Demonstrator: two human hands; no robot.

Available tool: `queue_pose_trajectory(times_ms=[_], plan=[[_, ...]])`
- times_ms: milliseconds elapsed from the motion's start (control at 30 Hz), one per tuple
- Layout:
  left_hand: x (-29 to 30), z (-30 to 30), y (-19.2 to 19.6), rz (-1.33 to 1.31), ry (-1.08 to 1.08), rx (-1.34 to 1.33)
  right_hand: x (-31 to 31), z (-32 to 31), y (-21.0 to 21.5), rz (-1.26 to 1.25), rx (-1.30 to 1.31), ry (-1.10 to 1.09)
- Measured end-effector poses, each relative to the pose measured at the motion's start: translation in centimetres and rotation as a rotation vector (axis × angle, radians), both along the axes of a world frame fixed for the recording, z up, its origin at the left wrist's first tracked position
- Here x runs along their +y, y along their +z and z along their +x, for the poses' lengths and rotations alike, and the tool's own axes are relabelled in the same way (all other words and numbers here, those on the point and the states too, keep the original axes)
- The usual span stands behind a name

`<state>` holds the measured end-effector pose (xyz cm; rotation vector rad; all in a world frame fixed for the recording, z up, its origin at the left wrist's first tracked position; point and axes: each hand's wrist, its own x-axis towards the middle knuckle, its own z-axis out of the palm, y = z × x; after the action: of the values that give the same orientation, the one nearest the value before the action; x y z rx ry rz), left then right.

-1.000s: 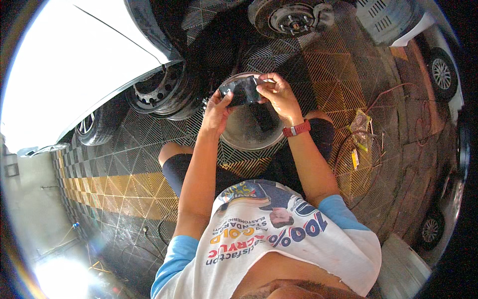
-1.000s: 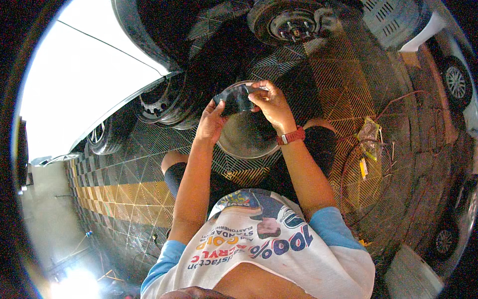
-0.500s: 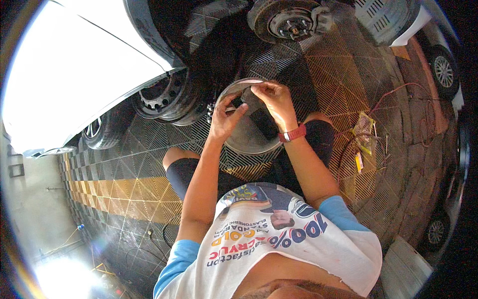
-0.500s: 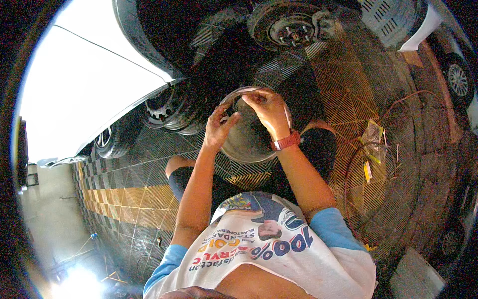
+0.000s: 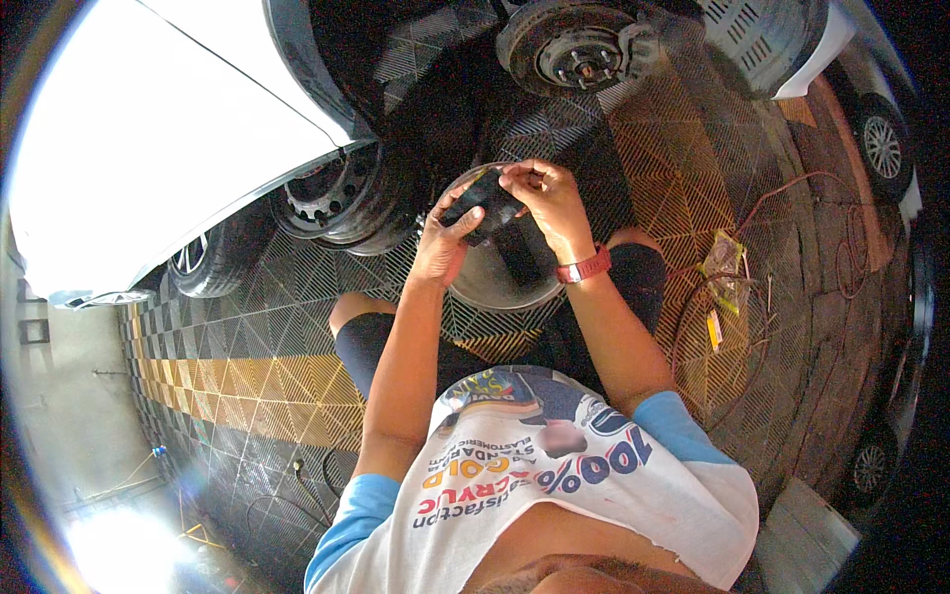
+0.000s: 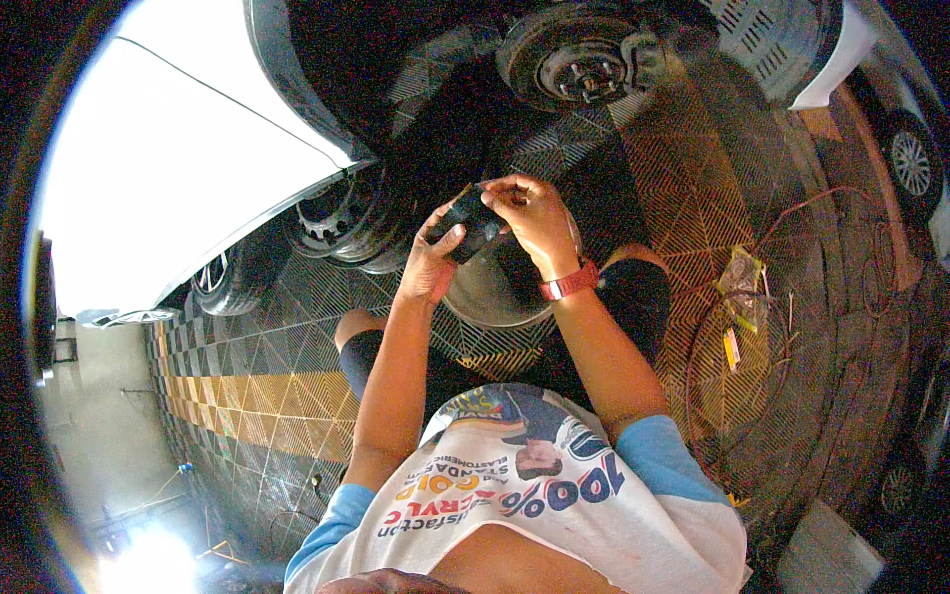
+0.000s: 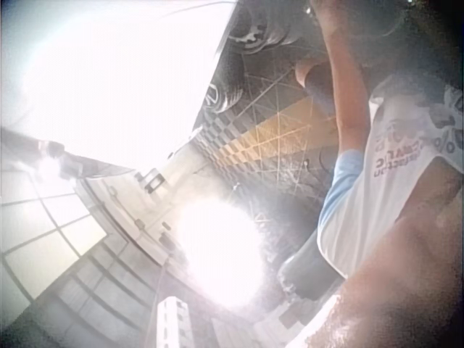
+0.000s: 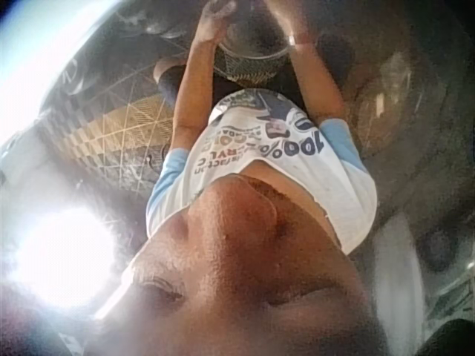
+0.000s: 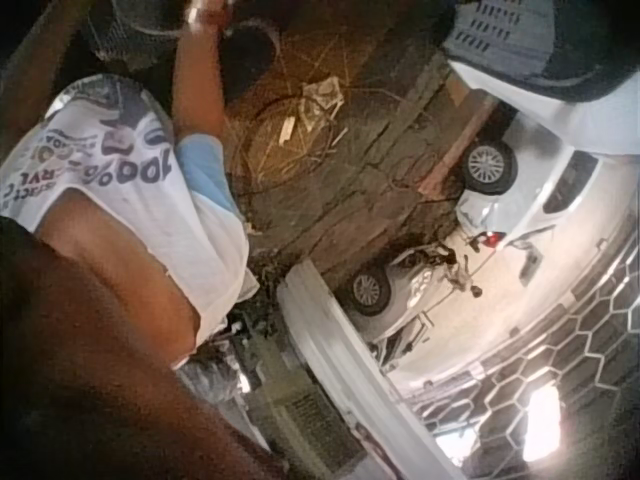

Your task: The person sands the front fender of a white car using a sanding block and water from a bucket. They repeatedly dip the sanding block into the water and sand different areas of the fender, including the wheel arch and the side panel.

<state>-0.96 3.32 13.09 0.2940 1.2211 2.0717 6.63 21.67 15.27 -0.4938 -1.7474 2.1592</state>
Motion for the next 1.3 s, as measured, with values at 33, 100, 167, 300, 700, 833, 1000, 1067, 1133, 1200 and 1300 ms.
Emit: queue_pose_trajectory(times_ms=[33,100,167,300,700,833,1000,1067,1133,1200,1300], plan=[[0.1,0.0,0.1,-0.044,0.013,-0.016,0.1,-0.1,0.0,-0.009,-0.003,-0.001],[0.4,0.0,0.3,0.001,0.020,-0.073,0.2,0.0,-0.3,0.018,-0.003,-0.010],[1.2,-0.1,1.3,0.078,-0.004,-0.121,0.4,-0.3,-0.6,0.097,0.016,-0.023],[1.5,-0.2,-0.3,0.091,-0.002,-0.168,-1.4,-0.1,-3.1,0.247,0.003,-0.014],[4.7,-10.5,22.2,-0.605,0.328,1.257,4.1,0.2,-14.2,0.966,-0.599,-0.117],[9.0,-12.8,35.3,-0.444,0.567,1.664,4.6,0.3,-17.5,1.078,-0.461,-0.215],[12.2,-14.4,45.8,-0.499,0.794,2.162,3.8,0.1,-16.7,1.079,-0.525,-0.172],[13.9,-12.7,47.7,-0.395,0.701,2.011,3.5,0.2,-15.7,1.049,-0.562,-0.155],[14.8,-13.8,47.9,-0.369,0.663,2.123,3.8,0.1,-15.9,1.070,-0.537,-0.168],[14.9,-15.0,47.4,-0.404,0.721,2.289,4.1,0.0,-16.4,1.085,-0.520,-0.185],[13.3,-18.0,44.4,-0.579,0.923,2.438,4.7,-0.1,-16.8,1.085,-0.506,-0.227]])
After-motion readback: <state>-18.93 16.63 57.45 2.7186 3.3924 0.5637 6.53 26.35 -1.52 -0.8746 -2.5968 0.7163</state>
